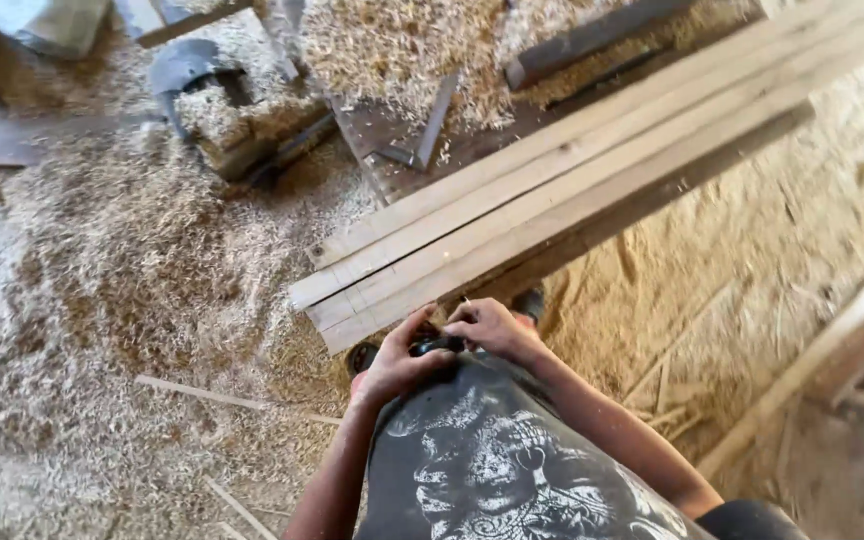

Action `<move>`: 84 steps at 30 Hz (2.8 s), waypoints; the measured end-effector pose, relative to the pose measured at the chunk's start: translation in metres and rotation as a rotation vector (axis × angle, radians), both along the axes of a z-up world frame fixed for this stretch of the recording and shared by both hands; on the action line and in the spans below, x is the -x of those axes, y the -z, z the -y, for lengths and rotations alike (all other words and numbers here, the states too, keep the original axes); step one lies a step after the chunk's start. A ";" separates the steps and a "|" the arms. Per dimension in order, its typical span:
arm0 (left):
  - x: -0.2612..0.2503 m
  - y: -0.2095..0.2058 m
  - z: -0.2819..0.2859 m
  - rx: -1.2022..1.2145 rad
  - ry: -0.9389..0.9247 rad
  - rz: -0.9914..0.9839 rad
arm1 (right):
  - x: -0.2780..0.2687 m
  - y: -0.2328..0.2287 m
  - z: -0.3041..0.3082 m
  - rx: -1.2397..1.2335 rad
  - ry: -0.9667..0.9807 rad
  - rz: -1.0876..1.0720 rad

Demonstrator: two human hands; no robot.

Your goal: Measure and mark wooden planks using a measuring tape, pencil, and try square.

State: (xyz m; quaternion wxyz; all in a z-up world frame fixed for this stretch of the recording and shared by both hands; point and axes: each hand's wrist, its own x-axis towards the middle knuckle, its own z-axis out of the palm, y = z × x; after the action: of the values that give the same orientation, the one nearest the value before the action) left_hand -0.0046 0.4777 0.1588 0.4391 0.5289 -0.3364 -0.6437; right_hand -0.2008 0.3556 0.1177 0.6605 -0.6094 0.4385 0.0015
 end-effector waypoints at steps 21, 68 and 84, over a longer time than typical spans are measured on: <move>-0.125 -0.011 -0.050 -0.758 0.049 0.715 | 0.032 0.194 0.215 0.586 -0.697 -0.189; -0.203 0.109 0.019 -0.756 -0.317 1.272 | -0.025 0.119 0.318 0.601 -0.172 -0.101; -0.191 0.121 0.018 -0.698 -0.512 1.087 | -0.026 0.104 0.312 0.587 -0.158 -0.169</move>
State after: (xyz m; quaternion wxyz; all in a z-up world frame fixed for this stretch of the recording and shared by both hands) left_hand 0.1866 0.4598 0.0379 0.1507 0.9492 -0.1466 -0.2340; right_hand -0.1748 0.0437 0.0138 0.4155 -0.8039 0.4249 -0.0233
